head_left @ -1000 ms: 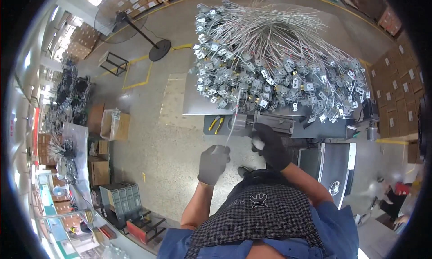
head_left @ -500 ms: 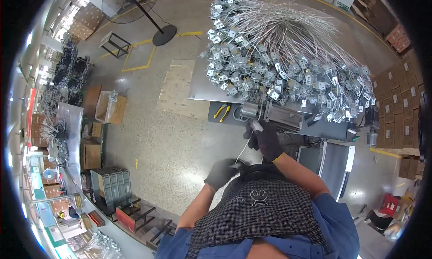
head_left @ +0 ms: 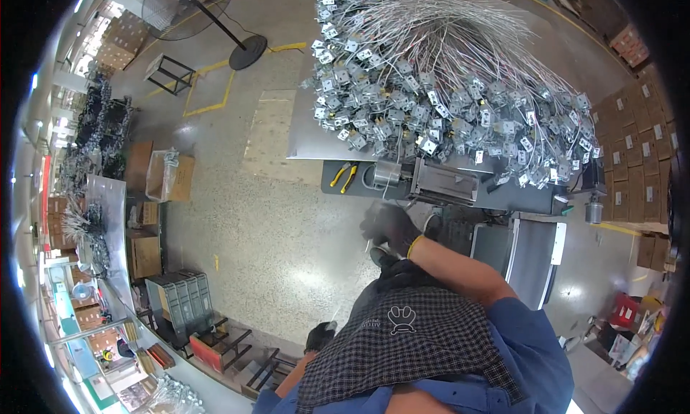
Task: The person processes wired electronic components at a manual assembly station, using a wire crimper to prepare them.
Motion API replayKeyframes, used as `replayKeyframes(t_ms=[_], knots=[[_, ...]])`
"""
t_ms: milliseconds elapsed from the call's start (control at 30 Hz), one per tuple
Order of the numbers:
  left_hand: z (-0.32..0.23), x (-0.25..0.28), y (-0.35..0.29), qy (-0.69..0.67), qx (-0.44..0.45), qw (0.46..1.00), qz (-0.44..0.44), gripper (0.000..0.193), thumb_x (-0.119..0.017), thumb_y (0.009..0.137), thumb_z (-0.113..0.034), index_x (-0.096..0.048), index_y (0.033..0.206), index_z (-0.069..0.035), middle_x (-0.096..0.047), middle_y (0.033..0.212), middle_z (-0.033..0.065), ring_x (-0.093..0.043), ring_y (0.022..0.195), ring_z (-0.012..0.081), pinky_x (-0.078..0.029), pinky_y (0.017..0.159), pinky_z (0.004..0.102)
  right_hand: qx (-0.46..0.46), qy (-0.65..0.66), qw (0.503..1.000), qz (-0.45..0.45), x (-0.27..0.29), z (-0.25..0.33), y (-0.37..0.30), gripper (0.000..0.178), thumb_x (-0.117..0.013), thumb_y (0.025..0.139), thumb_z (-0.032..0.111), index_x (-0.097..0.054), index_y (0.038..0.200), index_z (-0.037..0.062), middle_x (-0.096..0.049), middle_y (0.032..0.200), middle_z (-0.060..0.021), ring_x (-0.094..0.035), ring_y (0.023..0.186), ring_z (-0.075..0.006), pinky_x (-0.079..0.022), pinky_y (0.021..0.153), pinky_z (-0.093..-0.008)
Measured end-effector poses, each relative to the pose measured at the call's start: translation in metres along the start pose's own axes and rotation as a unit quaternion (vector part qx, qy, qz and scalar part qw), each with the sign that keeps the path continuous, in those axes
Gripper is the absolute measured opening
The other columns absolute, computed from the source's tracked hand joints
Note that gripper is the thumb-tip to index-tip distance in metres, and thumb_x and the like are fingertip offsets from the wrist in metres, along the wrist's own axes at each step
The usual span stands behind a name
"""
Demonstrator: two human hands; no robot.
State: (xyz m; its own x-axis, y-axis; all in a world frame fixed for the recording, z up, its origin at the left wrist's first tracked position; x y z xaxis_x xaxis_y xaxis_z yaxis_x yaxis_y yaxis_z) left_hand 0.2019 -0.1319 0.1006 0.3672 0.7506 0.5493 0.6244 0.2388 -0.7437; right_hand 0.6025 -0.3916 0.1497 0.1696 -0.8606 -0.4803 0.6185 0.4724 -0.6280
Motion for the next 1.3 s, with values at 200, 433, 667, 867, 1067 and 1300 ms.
replayKeyframes(t_ms=[200, 433, 667, 867, 1067, 1300], knots=[[0.080, -0.008, -0.028, 0.078, 0.096, 0.992, 0.028, 0.049, -0.065, 0.089, -0.049, -0.073, 0.117, -0.010, -0.074, 0.109, 0.0208, -0.070, 0.107, 0.0393, -0.055, 0.090, 0.0483, -0.135, 0.075, 0.974, 0.165, 0.019, -0.075, 0.004, 0.028, -0.053, 0.102, 0.024, -0.057, 0.124, 0.0073, -0.063, 0.131, -0.0187, -0.060, 0.113, -0.0322, -0.053, 0.082, -0.0431], [0.110, -0.028, -0.041, 0.084, 0.095, 0.992, 0.023, 0.043, -0.064, 0.089, -0.042, -0.072, 0.117, -0.010, -0.074, 0.110, 0.0216, -0.070, 0.106, 0.0407, -0.056, 0.090, 0.0476, -0.284, 0.117, 0.940, 0.151, -0.018, -0.002, -0.034, 0.028, -0.052, 0.105, 0.023, -0.055, 0.128, 0.0079, -0.065, 0.123, -0.0173, -0.063, 0.113, -0.0322, -0.054, 0.085, -0.0413], [0.044, -0.041, -0.012, -0.260, -0.011, 0.966, -0.005, 0.039, -0.066, 0.095, -0.036, -0.070, 0.127, -0.012, -0.075, 0.092, 0.0145, -0.073, 0.083, 0.0298, -0.056, 0.077, 0.0415, 0.178, -0.116, 0.977, -0.034, -0.030, 0.071, -0.026, 0.023, -0.064, 0.093, 0.019, -0.064, 0.107, 0.0014, -0.071, 0.096, -0.0122, -0.069, 0.085, -0.0207, -0.054, 0.070, -0.0342], [-0.052, -0.022, 0.018, -0.297, -0.016, 0.954, 0.039, 0.035, -0.065, 0.100, -0.034, -0.070, 0.126, -0.010, -0.075, 0.090, 0.0075, -0.070, 0.077, 0.0203, -0.054, 0.074, 0.0349, 0.391, -0.094, 0.903, -0.153, -0.032, 0.146, -0.011, 0.031, -0.051, 0.105, 0.029, -0.067, 0.102, 0.0026, -0.060, 0.072, -0.0032, -0.061, 0.070, -0.0151, -0.050, 0.068, -0.0326], [-0.055, -0.026, -0.006, -0.260, -0.101, 0.958, 0.062, 0.041, -0.067, 0.098, -0.030, -0.066, 0.131, -0.007, -0.076, 0.115, 0.0081, -0.070, 0.105, 0.0206, -0.051, 0.095, 0.0322, 0.344, 0.274, 0.890, -0.121, 0.030, 0.213, 0.015, 0.025, -0.055, 0.104, 0.033, -0.067, 0.102, 0.0107, -0.049, 0.059, 0.0040, -0.041, 0.044, -0.0091, -0.031, 0.041, -0.0265], [0.005, -0.021, -0.029, -0.058, -0.032, 0.997, 0.040, 0.038, -0.066, 0.096, -0.033, -0.070, 0.125, -0.007, -0.077, 0.108, 0.0124, -0.072, 0.102, 0.0233, -0.054, 0.090, 0.0352, 0.250, -0.119, 0.958, -0.074, -0.019, 0.113, -0.024, 0.037, -0.044, 0.106, 0.037, -0.064, 0.104, 0.0054, -0.068, 0.082, -0.0060, -0.065, 0.067, -0.0173, -0.053, 0.064, -0.0336]])
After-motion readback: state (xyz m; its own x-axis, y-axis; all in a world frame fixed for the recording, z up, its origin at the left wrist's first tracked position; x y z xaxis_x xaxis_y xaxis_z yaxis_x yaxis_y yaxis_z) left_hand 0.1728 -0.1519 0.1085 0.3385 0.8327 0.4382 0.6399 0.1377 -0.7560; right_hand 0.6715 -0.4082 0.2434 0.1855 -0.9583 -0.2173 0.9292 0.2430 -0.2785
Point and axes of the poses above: each hand's wrist, its own y-axis towards the middle knuckle, its own x-axis out of the back of the hand, z = x × y, the point moved 1 cm from there along y, towards the middle knuckle
